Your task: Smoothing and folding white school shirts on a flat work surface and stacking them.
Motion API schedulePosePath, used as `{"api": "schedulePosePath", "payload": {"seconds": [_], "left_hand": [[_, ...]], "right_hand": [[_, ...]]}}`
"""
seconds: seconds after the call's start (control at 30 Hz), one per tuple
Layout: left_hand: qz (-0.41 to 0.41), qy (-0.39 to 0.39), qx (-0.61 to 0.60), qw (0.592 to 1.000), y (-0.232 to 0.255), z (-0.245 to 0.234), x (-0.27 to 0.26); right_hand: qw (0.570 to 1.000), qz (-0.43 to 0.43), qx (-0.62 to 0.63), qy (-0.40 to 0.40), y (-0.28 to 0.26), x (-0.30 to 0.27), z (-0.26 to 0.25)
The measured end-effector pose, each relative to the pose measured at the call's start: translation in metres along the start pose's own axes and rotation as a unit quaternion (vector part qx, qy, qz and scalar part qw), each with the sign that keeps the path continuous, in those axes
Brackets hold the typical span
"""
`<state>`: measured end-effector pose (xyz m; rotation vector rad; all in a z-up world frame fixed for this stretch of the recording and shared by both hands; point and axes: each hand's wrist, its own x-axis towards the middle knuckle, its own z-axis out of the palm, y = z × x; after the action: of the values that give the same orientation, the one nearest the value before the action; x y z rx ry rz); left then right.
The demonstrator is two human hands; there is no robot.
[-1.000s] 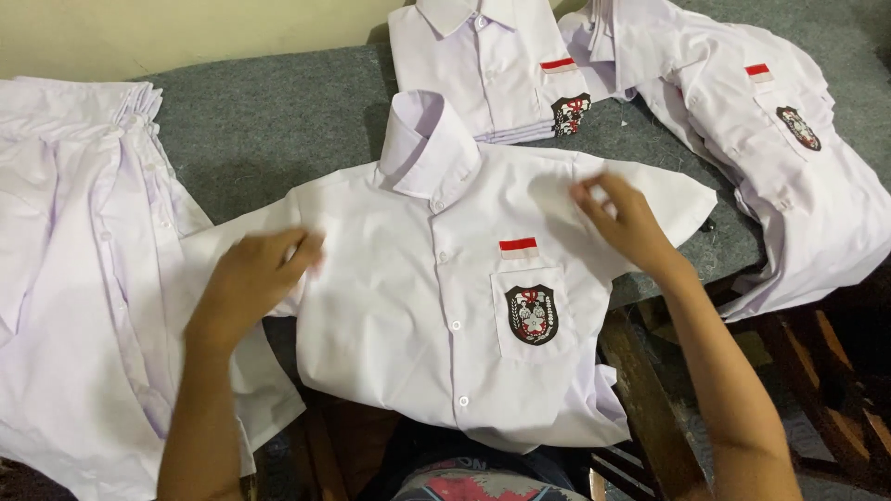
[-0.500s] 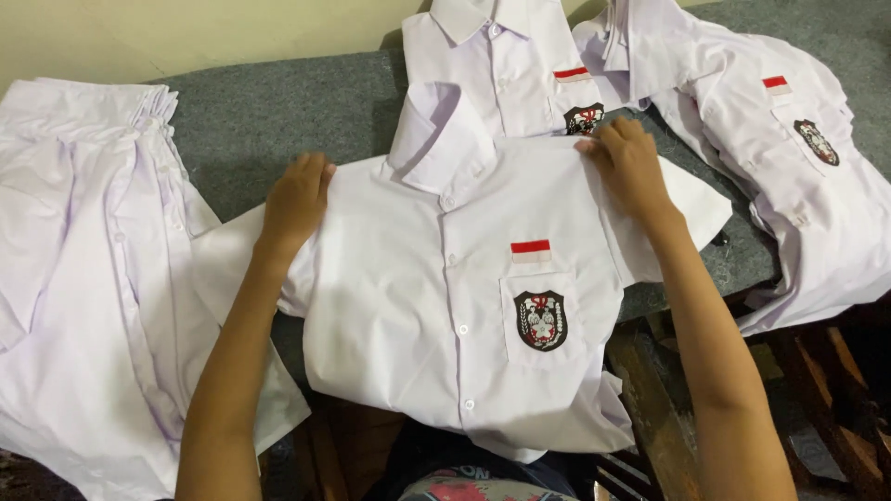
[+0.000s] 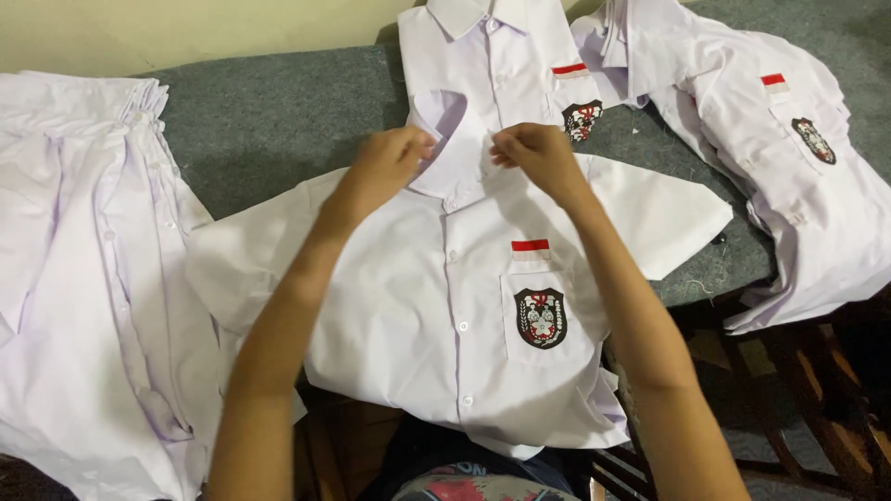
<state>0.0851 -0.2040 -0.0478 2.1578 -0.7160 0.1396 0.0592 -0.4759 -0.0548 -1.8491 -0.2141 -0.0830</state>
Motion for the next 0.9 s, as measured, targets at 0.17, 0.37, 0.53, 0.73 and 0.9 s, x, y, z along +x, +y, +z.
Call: {"api": "schedulePosePath", "payload": {"seconds": [0.17, 0.37, 0.53, 0.73, 0.9], "left_hand": [[-0.077, -0.004, -0.069, 0.995, 0.028, 0.034, 0.013], [-0.003, 0.085, 0.035, 0.996, -0.023, 0.102, 0.012], [0.01, 0.083, -0.004, 0.996, 0.002, 0.101, -0.003], [-0.02, 0.092, -0.001, 0.996, 0.012, 0.095, -0.01], [0.0, 0.087, 0.034, 0.996, 0.013, 0.096, -0.01]], "right_hand": [[0.993, 0.09, 0.068, 0.044, -0.011, 0.004, 0.027], [0.99, 0.116, 0.017, 0.082, 0.017, 0.002, 0.034], [0.989, 0.138, 0.014, 0.059, 0.006, -0.003, 0.037], [0.99, 0.04, 0.091, 0.096, 0.026, -0.011, 0.04], [0.99, -0.025, -0.003, 0.138, 0.035, -0.012, 0.038]]}}
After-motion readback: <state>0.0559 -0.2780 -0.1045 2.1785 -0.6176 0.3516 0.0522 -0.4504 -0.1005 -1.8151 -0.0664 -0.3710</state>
